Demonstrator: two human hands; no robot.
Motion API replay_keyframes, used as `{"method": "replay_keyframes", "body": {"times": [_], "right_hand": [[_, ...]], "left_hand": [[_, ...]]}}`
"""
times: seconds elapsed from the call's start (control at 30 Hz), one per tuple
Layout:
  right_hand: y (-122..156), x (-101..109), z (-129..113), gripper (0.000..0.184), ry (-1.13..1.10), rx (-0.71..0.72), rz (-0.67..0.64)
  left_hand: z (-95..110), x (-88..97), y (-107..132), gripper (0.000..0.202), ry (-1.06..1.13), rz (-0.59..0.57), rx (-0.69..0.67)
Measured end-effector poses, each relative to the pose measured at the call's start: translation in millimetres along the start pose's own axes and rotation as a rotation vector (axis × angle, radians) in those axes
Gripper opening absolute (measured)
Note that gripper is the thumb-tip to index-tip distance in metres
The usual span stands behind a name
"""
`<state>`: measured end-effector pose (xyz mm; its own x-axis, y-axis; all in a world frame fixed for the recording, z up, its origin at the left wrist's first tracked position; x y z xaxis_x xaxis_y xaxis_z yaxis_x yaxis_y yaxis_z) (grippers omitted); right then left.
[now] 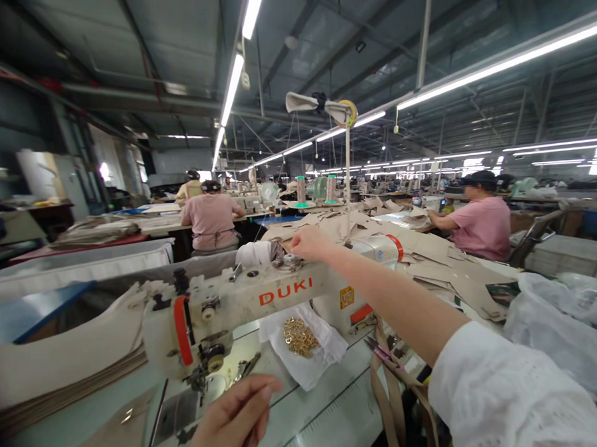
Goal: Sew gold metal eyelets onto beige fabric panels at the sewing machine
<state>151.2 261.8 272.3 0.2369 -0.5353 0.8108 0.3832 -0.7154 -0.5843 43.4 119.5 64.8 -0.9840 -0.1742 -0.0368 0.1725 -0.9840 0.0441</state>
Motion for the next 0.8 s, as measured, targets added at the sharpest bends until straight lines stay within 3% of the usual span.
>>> {"method": "replay_keyframes", "body": {"times": [0.07,0.17,0.3,0.43,0.53,0.67,0.8], "right_hand": [[-4,4,-15,0.023,0.01,0.023,0.016],[6,11,-31,0.021,0.017,0.09,0.011],[18,11,-10,0.018,0.024,0.087,-0.035],[2,3,4,0.016,0.018,0.022,-0.067],[-7,2,-14,0.017,0.011,0.02,-0.042],[8,7,-28,0.015,-0.023,0.053,-0.036],[19,8,1,0.011,-0.12,-0.02,-0.028]], "left_hand": [[22,-13.8,-13,0.046,0.016,-0.022,-0.056],[35,-22.7,-29,0.045,0.039,-0.012,-0.087],[35,-29.0,-36,0.043,0.081,0.014,-0.132],[19,-39.8,-45,0.043,0.108,0.018,-0.122],[-5,-42.5,-53,0.046,0.107,-0.017,-0.077],[-33,-35.3,-56,0.046,0.094,-0.05,-0.018],[-41,-34.0,-49,0.043,0.093,-0.09,0.005]]}}
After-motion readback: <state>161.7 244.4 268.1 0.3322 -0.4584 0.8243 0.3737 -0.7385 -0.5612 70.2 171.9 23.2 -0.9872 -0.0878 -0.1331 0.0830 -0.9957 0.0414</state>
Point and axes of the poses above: each hand's wrist, its own y-axis away from the middle knuckle, its own x-axis out of the back of the hand, z = x × y, the point moved 9 cm from there along -y, towards the middle knuckle, and after that the axes turned 15 degrees about z, right-handed, at the moved point
